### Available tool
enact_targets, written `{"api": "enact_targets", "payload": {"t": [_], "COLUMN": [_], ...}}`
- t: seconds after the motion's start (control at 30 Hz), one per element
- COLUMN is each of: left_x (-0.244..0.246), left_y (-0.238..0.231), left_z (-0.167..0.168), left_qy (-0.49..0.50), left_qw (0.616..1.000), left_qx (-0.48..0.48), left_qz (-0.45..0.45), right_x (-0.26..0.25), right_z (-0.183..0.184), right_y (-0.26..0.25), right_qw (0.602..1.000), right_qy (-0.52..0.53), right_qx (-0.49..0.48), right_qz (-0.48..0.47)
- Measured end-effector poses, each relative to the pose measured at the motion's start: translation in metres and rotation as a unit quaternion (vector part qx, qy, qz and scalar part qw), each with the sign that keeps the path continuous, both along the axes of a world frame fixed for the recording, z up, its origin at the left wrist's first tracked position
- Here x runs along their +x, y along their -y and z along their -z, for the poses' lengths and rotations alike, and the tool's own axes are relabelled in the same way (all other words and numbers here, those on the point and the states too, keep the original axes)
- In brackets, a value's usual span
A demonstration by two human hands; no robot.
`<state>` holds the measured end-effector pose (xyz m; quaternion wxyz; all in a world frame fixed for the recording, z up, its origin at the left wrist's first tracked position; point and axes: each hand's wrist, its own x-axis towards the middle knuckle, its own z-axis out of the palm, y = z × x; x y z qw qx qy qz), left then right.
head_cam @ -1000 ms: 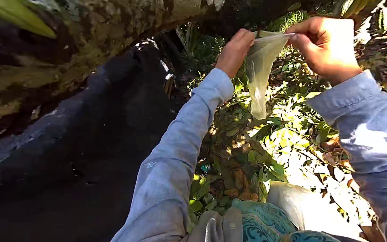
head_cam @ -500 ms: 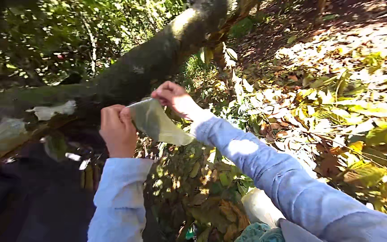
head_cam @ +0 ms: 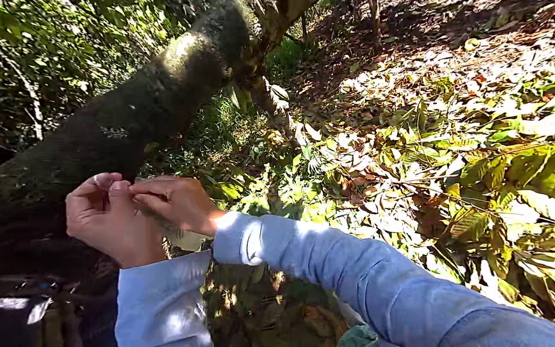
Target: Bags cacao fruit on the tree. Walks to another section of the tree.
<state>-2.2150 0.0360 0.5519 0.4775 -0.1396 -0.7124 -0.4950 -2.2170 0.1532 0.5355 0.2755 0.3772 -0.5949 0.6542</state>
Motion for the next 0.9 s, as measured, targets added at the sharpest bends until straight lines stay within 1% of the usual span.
{"api": "enact_targets", "payload": {"t": [0.07,0.13,0.2,0.23,0.3,0.4,0.5,0.57,0.63,0.77,0.83,0.9], "left_x": [0.006,0.009,0.012,0.013,0.017,0.020,0.024,0.027,0.028,0.016,0.012,0.009], "left_y": [-0.001,-0.006,-0.012,-0.014,-0.018,-0.019,-0.022,-0.025,-0.025,-0.015,-0.013,-0.013], "left_z": [0.004,0.006,0.008,0.008,0.008,0.009,0.007,0.006,0.007,0.018,0.023,0.025], "left_qy": [-0.010,-0.023,-0.036,-0.045,-0.056,-0.072,-0.049,-0.033,-0.040,-0.111,-0.133,-0.150], "left_qw": [0.995,0.978,0.960,0.956,0.956,0.956,0.955,0.955,0.956,0.947,0.939,0.931], "left_qx": [-0.073,-0.150,-0.200,-0.209,-0.206,-0.186,-0.171,-0.171,-0.178,-0.191,-0.204,-0.205], "left_qz": [-0.073,-0.145,-0.191,-0.198,-0.200,-0.215,-0.236,-0.238,-0.228,-0.231,-0.242,-0.261], "right_x": [0.005,0.006,0.007,0.007,0.005,0.000,-0.009,-0.014,-0.016,-0.015,-0.012,-0.008], "right_z": [0.001,-0.006,-0.013,-0.016,-0.017,-0.014,-0.012,-0.016,-0.021,-0.019,-0.019,-0.020], "right_y": [-0.001,-0.004,-0.010,-0.011,-0.012,-0.008,-0.003,-0.004,-0.002,0.007,0.011,0.014], "right_qw": [0.999,0.994,0.986,0.984,0.990,0.999,0.997,0.994,0.996,0.998,0.994,0.991], "right_qy": [0.027,0.063,0.107,0.114,0.098,0.010,-0.073,-0.090,-0.073,0.019,0.077,0.108], "right_qx": [-0.042,-0.088,-0.102,-0.101,-0.077,-0.044,-0.012,0.010,-0.004,-0.056,-0.072,-0.077], "right_qz": [-0.001,-0.021,-0.076,-0.088,-0.070,-0.008,-0.037,-0.055,-0.040,-0.013,-0.003,0.010]}}
